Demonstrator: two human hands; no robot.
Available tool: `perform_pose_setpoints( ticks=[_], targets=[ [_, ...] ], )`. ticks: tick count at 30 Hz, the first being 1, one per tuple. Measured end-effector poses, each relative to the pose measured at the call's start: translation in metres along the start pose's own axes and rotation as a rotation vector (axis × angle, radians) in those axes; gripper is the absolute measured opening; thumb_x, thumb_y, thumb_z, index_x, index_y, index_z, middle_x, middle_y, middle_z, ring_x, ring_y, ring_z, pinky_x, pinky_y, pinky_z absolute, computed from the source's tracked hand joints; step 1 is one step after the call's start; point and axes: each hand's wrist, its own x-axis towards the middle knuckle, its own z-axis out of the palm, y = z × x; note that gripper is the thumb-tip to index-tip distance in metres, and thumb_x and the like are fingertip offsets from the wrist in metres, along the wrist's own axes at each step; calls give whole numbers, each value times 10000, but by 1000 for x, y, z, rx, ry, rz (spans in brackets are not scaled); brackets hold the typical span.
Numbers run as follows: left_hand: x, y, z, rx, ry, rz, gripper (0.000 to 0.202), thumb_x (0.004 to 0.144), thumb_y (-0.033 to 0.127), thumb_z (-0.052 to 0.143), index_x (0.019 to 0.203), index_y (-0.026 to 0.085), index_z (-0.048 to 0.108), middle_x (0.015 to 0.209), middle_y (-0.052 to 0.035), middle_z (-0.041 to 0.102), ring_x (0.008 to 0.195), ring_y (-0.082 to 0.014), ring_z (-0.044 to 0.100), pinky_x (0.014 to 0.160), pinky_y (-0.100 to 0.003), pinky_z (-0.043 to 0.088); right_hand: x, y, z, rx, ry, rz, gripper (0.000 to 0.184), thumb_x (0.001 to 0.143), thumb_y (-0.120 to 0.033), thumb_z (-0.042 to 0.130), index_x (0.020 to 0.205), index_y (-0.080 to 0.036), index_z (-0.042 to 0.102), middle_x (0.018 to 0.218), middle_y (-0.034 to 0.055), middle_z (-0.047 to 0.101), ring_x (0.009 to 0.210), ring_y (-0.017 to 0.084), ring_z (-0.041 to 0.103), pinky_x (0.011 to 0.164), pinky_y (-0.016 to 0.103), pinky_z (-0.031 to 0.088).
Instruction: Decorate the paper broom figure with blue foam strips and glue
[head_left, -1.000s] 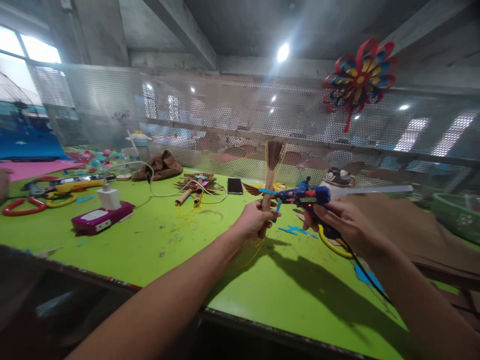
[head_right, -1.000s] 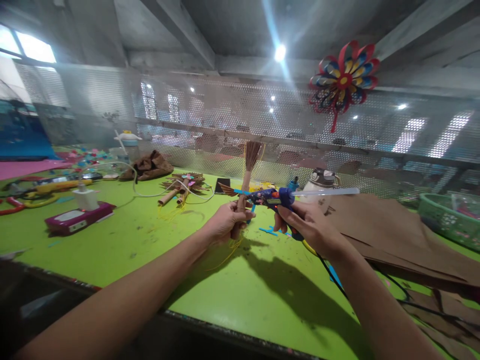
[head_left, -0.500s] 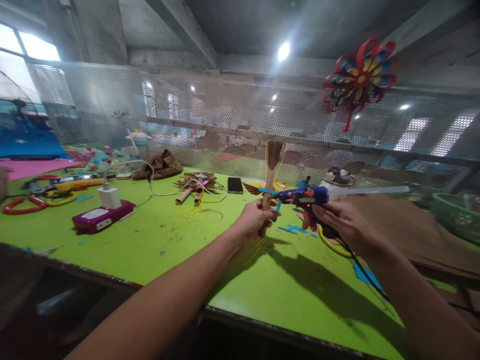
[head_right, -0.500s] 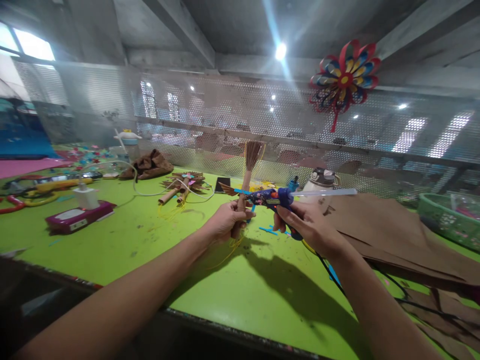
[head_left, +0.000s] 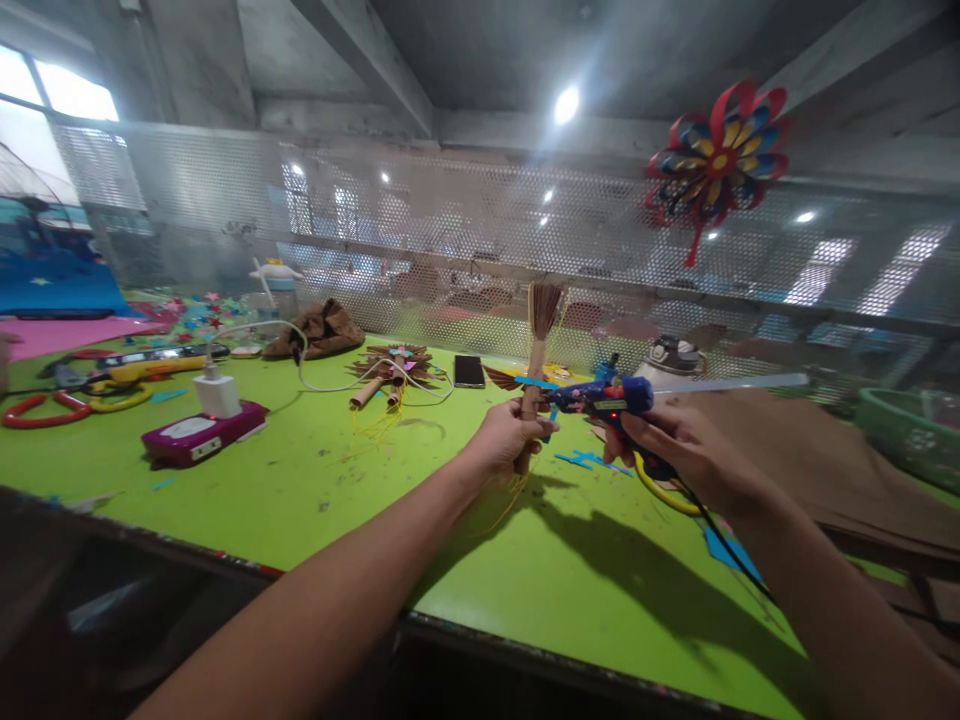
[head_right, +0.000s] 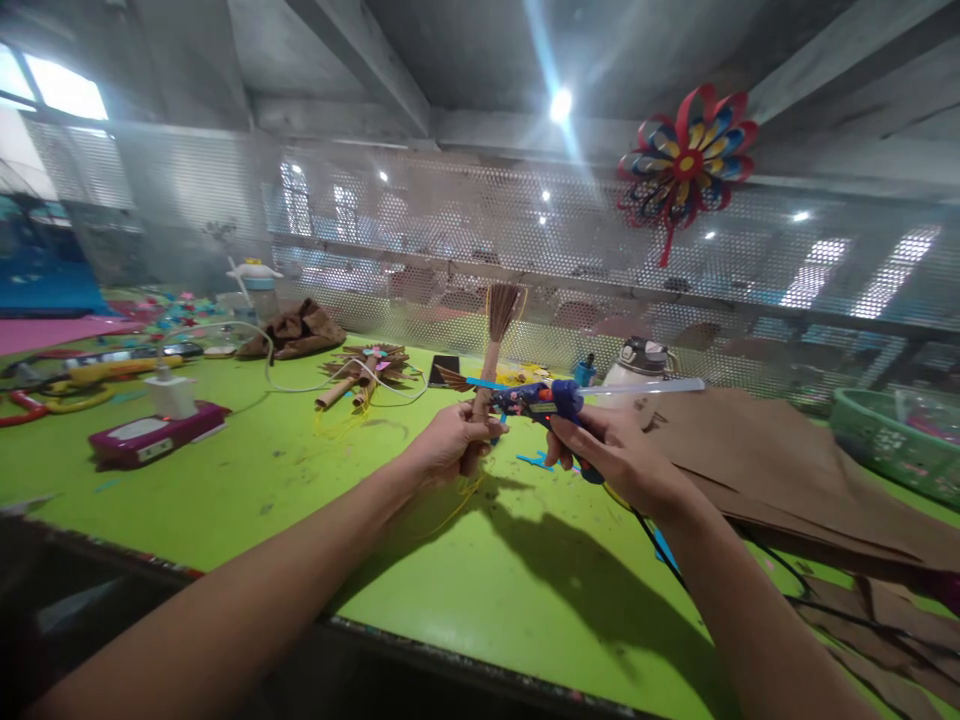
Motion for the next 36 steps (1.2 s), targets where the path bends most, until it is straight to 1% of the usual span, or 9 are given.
perform_pose_setpoints(
  ticks=[5, 10, 14, 19, 23, 26, 29, 32, 36],
  targets=[
    [0, 1, -2, -11, 9, -29, 259, 559, 41, 699, 759, 115, 551, 655, -3, 527, 502, -51, 424, 435, -199, 293, -2, 5, -3, 106, 40, -17, 361, 860, -468, 454, 814, -167, 648, 710, 56, 616, 675, 161, 550, 580, 255, 399],
    [3, 3, -6, -54, 50, -48, 298, 551, 59, 727, 782, 125, 550, 614, 14, 510, 499, -54, 425, 439, -194, 304, 1, 15, -5, 218, 283, 17, 330, 814, -467, 530, 882, -168, 653, 746, 69, 658, 714, 198, 603, 655, 295, 453],
    [5, 4, -9, -61, 83, -32, 290, 555, 73, 737, 772, 126, 553, 621, 7, 523, 503, -57, 435, 444, -195, 323, 10, 25, -7, -69, 447, 124, 358, 763, -478, 569, 861, -152, 679, 739, 73, 679, 719, 216, 619, 649, 300, 463],
    [8, 12, -15, -55, 167, 48, 230, 594, 62, 704, 755, 134, 556, 667, 1, 542, 515, -49, 448, 440, -181, 322, 25, 63, -8, -428, 343, 224, 414, 750, -358, 532, 1078, -131, 642, 986, 100, 682, 880, 244, 615, 740, 318, 461],
    [10, 22, -20, -83, 228, 155, 228, 591, 52, 702, 733, 153, 554, 694, 2, 546, 533, -47, 459, 438, -170, 324, 29, 99, -3, -428, 283, 257, 295, 648, -263, 601, 892, -132, 703, 891, 90, 697, 833, 245, 607, 761, 328, 447],
    [10, 23, -20, -87, 207, 151, 256, 571, 57, 712, 748, 155, 556, 683, 5, 549, 528, -50, 454, 435, -169, 324, 30, 110, 2, -404, 243, 248, 235, 556, -197, 649, 778, -164, 717, 842, 65, 702, 824, 247, 597, 784, 340, 434],
    [8, 18, -19, -70, 153, 95, 299, 543, 104, 745, 769, 140, 553, 679, 2, 557, 519, -51, 457, 431, -171, 311, 32, 102, 2, -357, 266, 224, 231, 562, -189, 649, 779, -154, 720, 894, 106, 697, 886, 269, 582, 836, 371, 409],
    [6, 13, -16, -46, 93, 48, 402, 504, 148, 781, 838, 138, 558, 674, 12, 558, 509, -52, 459, 444, -182, 318, 34, 80, 3, -278, 341, 212, 242, 682, -308, 593, 810, -136, 706, 908, 140, 681, 904, 273, 571, 849, 402, 400],
    [2, 11, -14, -26, 28, 20, 479, 494, 180, 797, 904, 145, 552, 702, 19, 561, 544, -59, 488, 471, -186, 332, 35, 43, 17, -57, 285, 177, 388, 774, -458, 512, 906, -129, 668, 841, 89, 666, 758, 196, 597, 705, 332, 473]
  ],
)
